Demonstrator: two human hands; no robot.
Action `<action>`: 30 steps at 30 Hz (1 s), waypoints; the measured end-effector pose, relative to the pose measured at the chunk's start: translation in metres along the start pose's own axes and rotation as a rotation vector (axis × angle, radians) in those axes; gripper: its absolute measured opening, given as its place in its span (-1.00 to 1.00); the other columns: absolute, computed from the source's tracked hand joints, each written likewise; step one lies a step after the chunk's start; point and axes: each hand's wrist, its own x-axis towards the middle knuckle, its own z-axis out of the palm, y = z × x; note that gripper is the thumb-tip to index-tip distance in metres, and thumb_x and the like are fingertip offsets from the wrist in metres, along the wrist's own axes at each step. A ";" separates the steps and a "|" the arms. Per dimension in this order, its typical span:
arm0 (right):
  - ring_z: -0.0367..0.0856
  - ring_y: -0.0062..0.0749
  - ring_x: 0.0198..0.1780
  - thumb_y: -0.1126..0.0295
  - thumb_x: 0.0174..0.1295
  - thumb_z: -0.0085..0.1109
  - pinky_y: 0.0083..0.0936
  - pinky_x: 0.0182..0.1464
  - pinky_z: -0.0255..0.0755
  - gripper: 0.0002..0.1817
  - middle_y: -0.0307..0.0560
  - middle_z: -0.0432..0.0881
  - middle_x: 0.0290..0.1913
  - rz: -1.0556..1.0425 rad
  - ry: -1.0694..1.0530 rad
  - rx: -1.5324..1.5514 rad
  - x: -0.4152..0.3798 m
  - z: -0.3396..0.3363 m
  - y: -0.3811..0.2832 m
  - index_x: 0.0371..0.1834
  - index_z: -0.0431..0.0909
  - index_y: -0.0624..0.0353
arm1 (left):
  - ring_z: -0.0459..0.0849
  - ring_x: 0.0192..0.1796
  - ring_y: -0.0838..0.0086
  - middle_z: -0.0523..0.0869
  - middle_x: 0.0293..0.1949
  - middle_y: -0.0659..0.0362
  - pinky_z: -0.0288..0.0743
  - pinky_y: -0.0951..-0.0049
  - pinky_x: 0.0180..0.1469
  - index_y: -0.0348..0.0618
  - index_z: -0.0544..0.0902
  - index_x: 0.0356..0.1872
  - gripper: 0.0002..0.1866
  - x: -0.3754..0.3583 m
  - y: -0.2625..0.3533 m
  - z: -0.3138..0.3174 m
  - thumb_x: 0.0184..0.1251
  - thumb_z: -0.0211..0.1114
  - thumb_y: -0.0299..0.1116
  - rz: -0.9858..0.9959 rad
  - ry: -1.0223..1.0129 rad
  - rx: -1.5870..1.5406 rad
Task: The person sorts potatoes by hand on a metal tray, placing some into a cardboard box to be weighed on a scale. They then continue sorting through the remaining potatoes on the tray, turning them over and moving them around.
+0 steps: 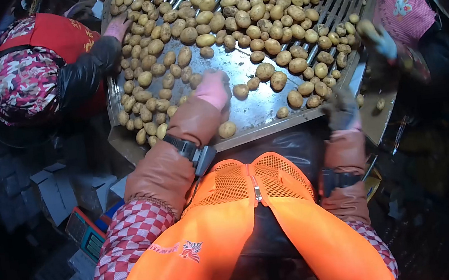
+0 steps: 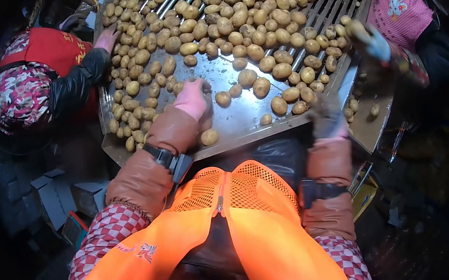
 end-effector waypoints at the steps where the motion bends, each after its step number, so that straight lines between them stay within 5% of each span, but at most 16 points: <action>1: 0.64 -0.20 0.04 0.33 0.43 0.11 -0.38 0.08 0.61 -0.53 0.10 0.61 0.15 0.072 -0.014 -0.123 -0.010 0.050 0.013 0.36 0.41 0.24 | 0.67 0.06 -0.07 0.56 0.14 -0.13 0.56 0.16 0.17 0.01 0.72 -0.07 -0.74 -0.008 0.000 -0.008 0.21 0.35 -0.32 -0.010 0.031 -0.059; 2: 0.63 -0.25 0.04 0.45 0.39 0.17 -0.40 0.10 0.59 -0.57 0.04 0.63 0.13 0.142 -0.038 -0.246 -0.019 0.100 0.025 0.32 0.48 0.18 | 0.67 0.06 -0.06 0.57 0.13 -0.12 0.56 0.17 0.17 0.00 0.72 -0.07 -0.74 -0.015 -0.001 -0.014 0.20 0.35 -0.31 -0.005 0.040 -0.073; 4: 0.67 -0.12 0.03 0.46 0.34 0.09 -0.26 0.13 0.55 -0.54 0.09 0.60 0.22 -0.386 -0.391 -1.108 -0.001 0.131 0.083 0.32 0.51 0.00 | 0.68 0.05 -0.05 0.59 0.10 -0.11 0.57 0.17 0.17 -0.02 0.72 -0.06 -0.72 -0.029 -0.004 -0.026 0.19 0.37 -0.29 -0.003 0.065 -0.105; 6: 0.60 -0.02 0.17 0.55 0.22 0.12 -0.26 0.21 0.52 -0.50 0.06 0.59 0.23 -0.542 -0.484 -1.802 0.014 0.173 0.102 0.27 0.54 0.01 | 0.68 0.04 -0.03 0.61 0.07 -0.11 0.58 0.18 0.15 -0.05 0.72 -0.07 -0.71 -0.044 -0.006 -0.033 0.16 0.41 -0.31 -0.032 0.061 -0.145; 7: 0.57 0.11 0.20 0.59 0.13 0.10 -0.18 0.27 0.45 -0.49 0.07 0.55 0.26 -0.442 -0.541 -1.940 0.021 0.189 0.107 0.18 0.60 -0.05 | 0.69 0.03 -0.02 0.62 0.05 -0.10 0.58 0.19 0.14 -0.07 0.72 -0.08 -0.71 -0.050 -0.009 -0.039 0.15 0.42 -0.32 -0.050 0.064 -0.162; 10: 0.60 0.05 0.16 0.61 0.11 0.12 -0.22 0.23 0.48 -0.53 0.04 0.60 0.19 -0.265 -0.575 -1.829 0.042 0.200 0.109 0.10 0.63 -0.04 | 0.71 0.01 0.07 0.66 -0.01 -0.08 0.59 0.22 0.11 -0.12 0.71 -0.09 -0.68 -0.061 -0.031 -0.037 0.09 0.48 -0.36 -0.013 0.181 -0.275; 12: 0.65 -0.06 0.01 0.48 0.24 0.18 -0.22 0.09 0.53 -0.65 -0.03 0.66 -0.02 -0.517 -0.277 -1.408 0.030 0.184 0.120 0.11 0.62 0.00 | 0.71 0.03 0.21 0.68 -0.02 -0.05 0.59 0.28 0.10 -0.18 0.70 -0.09 -0.68 -0.061 -0.044 -0.035 0.09 0.49 -0.43 -0.023 0.206 -0.375; 14: 0.65 -0.17 0.07 0.29 0.38 0.14 -0.13 0.08 0.56 -0.66 -0.04 0.64 0.06 0.157 -0.277 -0.815 0.027 0.186 0.118 0.20 0.56 0.05 | 0.71 0.04 0.26 0.70 -0.01 -0.05 0.59 0.30 0.10 -0.18 0.70 -0.06 -0.69 -0.067 -0.028 -0.047 0.13 0.46 -0.45 -0.033 0.241 -0.378; 16: 0.62 -0.24 0.05 0.24 0.39 0.15 -0.11 0.01 0.58 -0.56 -0.08 0.61 0.06 0.576 -0.258 0.096 -0.011 0.194 0.109 0.31 0.46 0.05 | 0.71 0.02 0.27 0.72 0.00 -0.04 0.59 0.33 0.08 -0.20 0.70 -0.01 -0.69 -0.061 -0.010 -0.025 0.19 0.41 -0.49 0.197 0.244 -0.699; 18: 0.63 -0.16 0.01 0.13 0.42 0.09 -0.19 -0.12 0.60 -0.47 0.00 0.61 0.13 0.812 -0.230 0.335 -0.008 0.200 0.119 0.39 0.35 0.06 | 0.71 0.03 0.23 0.70 0.07 -0.04 0.59 0.34 0.07 -0.21 0.65 0.10 -0.61 -0.063 0.013 -0.057 0.21 0.38 -0.49 0.205 0.121 -0.500; 21: 0.60 -0.10 0.09 0.12 0.43 0.06 -0.16 -0.12 0.60 -0.48 0.01 0.59 0.20 0.716 -0.330 0.297 -0.004 0.174 0.133 0.41 0.34 0.03 | 0.65 0.14 0.10 0.66 0.16 -0.07 0.53 0.27 0.18 -0.15 0.59 0.22 -0.51 -0.014 -0.046 -0.054 0.24 0.39 -0.38 0.208 0.306 -0.161; 23: 0.61 -0.09 0.08 0.12 0.44 0.06 -0.15 -0.13 0.60 -0.47 0.02 0.58 0.23 0.683 -0.397 0.266 -0.001 0.159 0.133 0.41 0.33 0.02 | 0.48 0.34 -0.01 0.57 0.28 -0.08 0.34 0.08 0.35 -0.08 0.54 0.30 -0.44 -0.013 -0.061 -0.077 0.29 0.35 -0.13 -0.109 0.542 0.225; 26: 0.62 -0.09 0.09 0.11 0.44 0.05 -0.17 -0.10 0.63 -0.48 0.01 0.55 0.28 0.656 -0.452 0.448 -0.018 0.161 0.124 0.41 0.34 0.02 | 0.26 0.49 -0.09 0.45 0.40 -0.06 0.10 -0.15 0.45 -0.01 0.46 0.39 -0.33 -0.023 -0.100 -0.050 0.33 0.26 0.07 -0.224 0.473 0.546; 27: 0.60 -0.10 0.12 0.11 0.46 0.04 -0.18 -0.07 0.64 -0.47 0.00 0.53 0.31 0.652 -0.305 0.357 -0.028 0.171 0.115 0.44 0.33 -0.02 | 0.18 0.53 -0.12 0.36 0.46 -0.05 0.04 -0.28 0.45 0.05 0.39 0.44 -0.32 -0.027 -0.113 -0.033 0.35 0.22 0.08 -0.220 0.320 0.439; 30: 0.57 -0.09 0.18 0.08 0.47 0.02 -0.12 0.08 0.60 -0.45 -0.01 0.51 0.32 0.676 -0.464 0.502 -0.010 0.159 0.132 0.47 0.29 -0.04 | 0.23 0.51 -0.08 0.40 0.43 -0.03 0.06 -0.29 0.43 0.09 0.38 0.45 -0.33 -0.071 -0.085 -0.013 0.34 0.22 0.03 0.072 0.257 0.479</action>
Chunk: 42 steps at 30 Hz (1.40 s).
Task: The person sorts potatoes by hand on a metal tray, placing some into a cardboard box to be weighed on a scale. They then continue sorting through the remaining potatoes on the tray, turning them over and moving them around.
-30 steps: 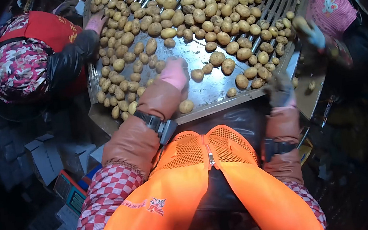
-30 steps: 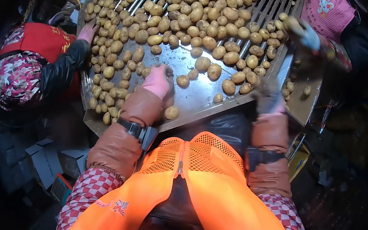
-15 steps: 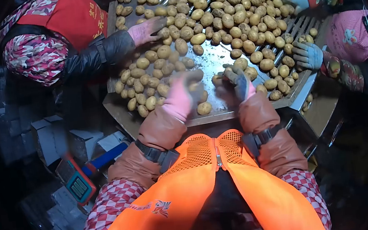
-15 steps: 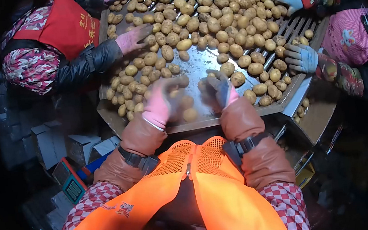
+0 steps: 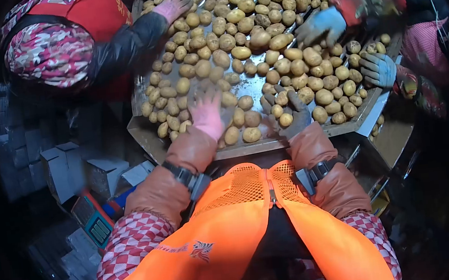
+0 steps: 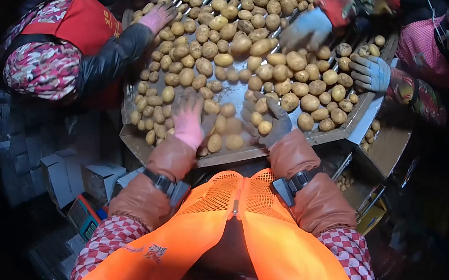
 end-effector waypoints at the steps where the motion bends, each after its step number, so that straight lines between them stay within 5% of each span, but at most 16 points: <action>1: 0.55 -0.10 0.21 0.05 0.51 -0.04 -0.06 0.17 0.54 -0.47 -0.05 0.50 0.34 0.026 -0.120 0.041 0.003 -0.004 0.000 0.46 0.30 -0.03 | 0.34 0.45 -0.06 0.44 0.40 -0.04 0.19 -0.16 0.42 0.09 0.45 0.40 -0.38 0.006 -0.002 -0.008 0.32 0.26 -0.03 0.012 -0.096 -0.086; 5: 0.38 -0.10 0.39 -0.03 0.54 -0.19 -0.03 0.28 0.40 -0.45 -0.05 0.40 0.42 0.009 -0.174 0.276 0.003 -0.011 0.002 0.47 0.30 -0.02 | 0.47 0.34 -0.09 0.48 0.33 -0.14 0.38 0.04 0.36 0.05 0.55 0.32 -0.44 0.062 -0.019 -0.028 0.29 0.32 -0.08 -0.020 0.207 -0.189; 6: 0.35 -0.08 0.41 -0.04 0.53 -0.18 -0.01 0.29 0.39 -0.44 -0.02 0.38 0.44 -0.079 -0.161 -0.115 -0.001 -0.002 0.000 0.47 0.28 -0.02 | 0.49 0.31 -0.11 0.49 0.32 -0.18 0.42 0.08 0.33 0.06 0.58 0.29 -0.46 0.082 -0.014 -0.029 0.29 0.34 -0.08 -0.034 0.255 -0.224; 7: 0.32 -0.05 0.44 -0.06 0.53 -0.18 0.00 0.30 0.37 -0.42 0.00 0.37 0.45 -0.161 -0.121 -0.506 -0.004 0.009 -0.002 0.48 0.27 -0.01 | 0.48 0.32 -0.05 0.49 0.30 -0.14 0.43 0.04 0.31 0.13 0.57 0.30 -0.46 0.101 -0.011 -0.015 0.29 0.33 -0.07 -0.092 0.176 -0.262; 8: 0.32 -0.04 0.45 -0.06 0.53 -0.17 0.01 0.30 0.38 -0.43 0.01 0.36 0.46 0.013 -0.119 0.143 -0.005 0.013 -0.006 0.46 0.29 0.00 | 0.47 0.33 0.01 0.49 0.27 -0.09 0.44 0.01 0.29 0.20 0.56 0.31 -0.47 0.112 -0.001 -0.015 0.29 0.32 -0.07 -0.149 0.099 -0.293; 13: 0.62 -0.09 0.15 0.08 0.38 0.19 -0.25 -0.11 0.61 -0.37 0.09 0.54 0.27 -0.149 0.030 -0.152 -0.034 0.025 -0.011 0.45 0.29 0.03 | 0.54 0.25 -0.02 0.57 0.13 -0.10 0.51 0.03 0.21 0.29 0.53 0.34 -0.44 0.124 0.004 -0.019 0.27 0.28 -0.28 -0.171 -0.129 -0.053; 17: 0.64 -0.18 0.00 0.15 0.39 0.17 -0.41 -0.32 0.49 -0.42 0.01 0.58 0.09 -0.151 -0.041 -0.140 -0.117 -0.017 -0.055 0.41 0.31 0.10 | 0.61 0.18 -0.08 0.64 0.08 -0.17 0.50 0.02 0.22 0.26 0.53 0.32 -0.48 0.126 -0.014 -0.020 0.34 0.29 0.00 -0.138 -0.144 -0.103; 20: 0.64 -0.26 -0.09 0.19 0.40 0.17 -0.48 -0.37 0.44 -0.46 -0.05 0.60 -0.05 -0.370 0.635 -0.592 -0.220 0.007 -0.078 0.38 0.35 0.15 | 0.64 0.18 -0.03 0.65 0.11 -0.19 0.50 0.02 0.24 0.23 0.50 0.36 -0.45 0.127 -0.013 -0.032 0.36 0.27 0.01 -0.215 -0.244 -0.201; 22: 0.66 -0.27 0.06 0.17 0.36 0.23 -0.41 -0.18 0.56 -0.45 0.01 0.65 0.04 -0.163 0.992 -1.335 -0.272 -0.062 -0.114 0.34 0.43 0.20 | 0.67 0.15 -0.04 0.68 0.10 -0.15 0.52 0.01 0.21 0.17 0.49 0.35 -0.44 0.130 -0.010 -0.024 0.31 0.30 -0.16 -0.225 -0.226 -0.204; 24: 0.65 -0.29 0.15 0.32 0.33 0.30 -0.44 0.12 0.54 -0.49 0.05 0.65 0.12 -0.466 1.244 -2.023 -0.294 -0.118 -0.122 0.30 0.48 0.26 | 0.67 0.16 -0.05 0.69 0.10 -0.15 0.53 0.02 0.20 0.16 0.46 0.37 -0.44 0.137 0.004 -0.032 0.32 0.29 -0.21 -0.259 -0.300 -0.144; 28: 0.65 -0.41 -0.01 0.60 0.32 0.24 -0.56 0.12 0.51 -0.52 -0.03 0.66 0.03 -0.671 0.964 -1.331 -0.159 -0.008 -0.069 0.32 0.50 0.17 | 0.67 0.16 -0.03 0.69 0.10 -0.13 0.53 0.05 0.19 0.10 0.47 0.35 -0.44 0.154 -0.003 -0.020 0.28 0.27 -0.37 -0.288 -0.205 -0.246; 30: 0.64 -0.05 0.11 0.43 0.17 0.39 -0.27 0.22 0.49 -0.40 0.09 0.64 0.17 -0.902 0.740 -2.335 -0.102 -0.010 -0.077 0.33 0.50 0.12 | 0.64 0.18 -0.05 0.68 0.13 -0.11 0.52 0.06 0.21 0.10 0.47 0.36 -0.44 0.155 -0.016 -0.010 0.30 0.31 -0.27 -0.219 -0.218 -0.278; 32: 0.51 0.12 0.26 0.31 0.13 0.38 -0.13 0.33 0.39 -0.40 0.09 0.56 0.28 -0.422 0.848 -2.504 -0.054 0.024 -0.067 0.29 0.50 0.06 | 0.61 0.22 -0.08 0.66 0.18 -0.10 0.51 0.08 0.25 0.13 0.48 0.37 -0.46 0.151 -0.025 -0.010 0.37 0.30 -0.18 -0.164 -0.196 -0.328; 36: 0.61 0.09 0.12 0.26 0.13 0.37 -0.17 0.22 0.50 -0.50 0.07 0.66 0.11 -0.485 0.848 -2.232 -0.040 0.008 -0.088 0.19 0.59 -0.02 | 0.71 0.09 0.11 0.72 0.02 -0.08 0.59 0.20 0.09 -0.04 0.50 0.31 -0.49 0.143 -0.036 -0.015 0.31 0.29 -0.41 -0.207 -0.129 -0.598; 38: 0.71 -0.04 0.01 0.26 0.34 0.19 -0.27 0.09 0.58 -0.57 0.05 0.68 0.12 -0.567 0.684 -1.548 -0.053 0.013 -0.080 0.26 0.55 0.10 | 0.72 0.06 0.23 0.72 0.00 -0.02 0.61 0.31 0.04 -0.13 0.50 0.29 -0.50 0.140 -0.050 0.013 0.31 0.29 -0.49 -0.303 0.001 -1.149; 42: 0.58 0.05 0.19 0.12 0.44 0.08 0.00 0.24 0.50 -0.47 0.13 0.55 0.24 -0.358 0.173 -0.344 -0.069 0.005 -0.069 0.39 0.41 0.12 | 0.69 -0.08 0.37 0.68 0.00 0.04 0.61 0.43 -0.08 -0.21 0.49 0.26 -0.61 0.104 -0.027 -0.005 0.45 0.19 -0.40 0.087 0.061 -0.822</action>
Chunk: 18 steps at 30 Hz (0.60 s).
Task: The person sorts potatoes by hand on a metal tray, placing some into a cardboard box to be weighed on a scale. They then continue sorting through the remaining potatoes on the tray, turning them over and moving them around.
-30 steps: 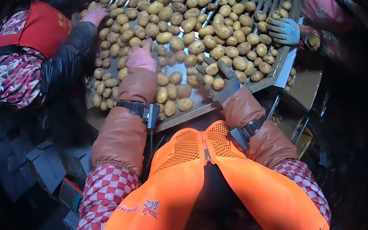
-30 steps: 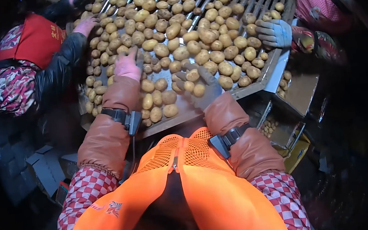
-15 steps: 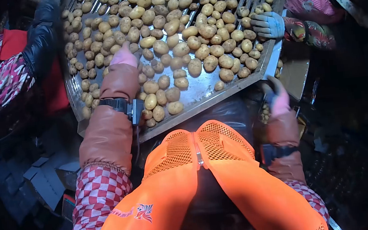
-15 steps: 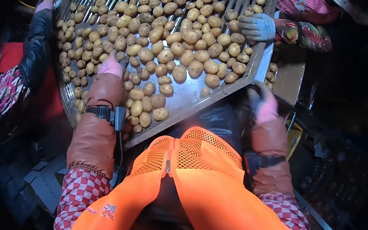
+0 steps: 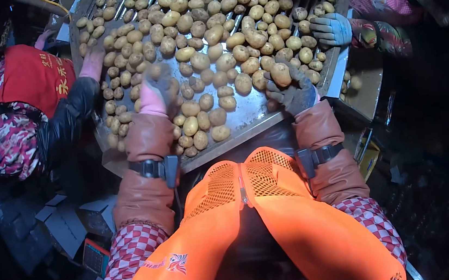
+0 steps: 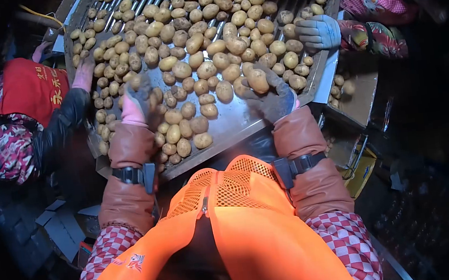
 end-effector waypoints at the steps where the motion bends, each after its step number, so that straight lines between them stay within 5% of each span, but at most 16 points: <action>1: 0.53 0.08 0.25 0.10 0.45 0.06 0.06 0.29 0.47 -0.44 0.16 0.51 0.28 0.044 -0.120 0.199 0.004 -0.003 0.006 0.43 0.36 0.11 | 0.67 -0.13 0.37 0.67 -0.02 0.05 0.60 0.42 -0.14 -0.17 0.50 0.25 -0.62 -0.004 0.010 0.007 0.47 0.17 -0.34 -0.382 -0.075 -0.781; 3: 0.50 0.14 0.26 0.08 0.45 0.06 0.15 0.31 0.43 -0.44 0.18 0.47 0.30 0.024 -0.098 0.299 0.012 0.007 0.019 0.42 0.36 0.11 | 0.65 -0.17 0.34 0.66 -0.04 0.06 0.59 0.39 -0.22 -0.09 0.51 0.25 -0.61 -0.013 0.044 0.024 0.48 0.17 -0.25 -0.661 -0.145 -1.424; 6: 0.41 0.01 0.38 -0.03 0.46 0.01 0.05 0.35 0.38 -0.42 0.13 0.39 0.40 0.048 0.168 0.389 0.018 0.050 0.044 0.41 0.37 0.08 | 0.66 -0.12 0.24 0.64 0.02 0.01 0.62 0.30 -0.17 -0.03 0.50 0.29 -0.55 -0.024 0.080 0.073 0.43 0.24 -0.21 -0.419 -0.139 -1.060; 8: 0.40 -0.02 0.38 -0.08 0.46 -0.02 -0.03 0.40 0.32 -0.38 0.10 0.40 0.40 0.173 -0.267 0.734 0.038 0.043 0.075 0.41 0.37 0.09 | 0.70 -0.04 0.15 0.64 0.06 -0.08 0.62 0.24 -0.07 -0.05 0.42 0.37 -0.45 -0.031 0.130 0.070 0.40 0.30 -0.21 -0.257 -0.200 -0.502; 10: 0.39 -0.05 0.38 -0.14 0.45 -0.04 -0.10 0.45 0.27 -0.35 0.08 0.40 0.40 0.247 -0.438 0.840 0.040 0.049 0.086 0.41 0.36 0.10 | 0.61 0.19 -0.05 0.56 0.20 -0.22 0.51 0.12 0.21 -0.10 0.42 0.39 -0.35 -0.045 0.177 0.056 0.34 0.35 -0.09 0.033 -0.182 0.066; 15: 0.38 -0.04 0.39 -0.13 0.44 -0.02 -0.15 0.47 0.24 -0.33 0.05 0.42 0.39 0.111 0.125 0.467 0.018 0.063 0.080 0.42 0.36 0.13 | 0.56 0.23 -0.09 0.53 0.27 -0.13 0.48 0.06 0.24 -0.08 0.47 0.36 -0.38 -0.052 0.175 0.039 0.33 0.29 -0.04 0.194 -0.402 0.111; 18: 0.42 -0.03 0.36 -0.11 0.43 -0.01 -0.12 0.46 0.25 -0.34 0.08 0.45 0.36 0.077 0.012 0.621 0.020 0.033 0.093 0.41 0.37 0.11 | 0.55 0.21 -0.06 0.55 0.23 -0.08 0.48 0.06 0.22 -0.01 0.54 0.29 -0.44 -0.062 0.181 0.032 0.30 0.31 -0.04 0.531 -0.195 0.346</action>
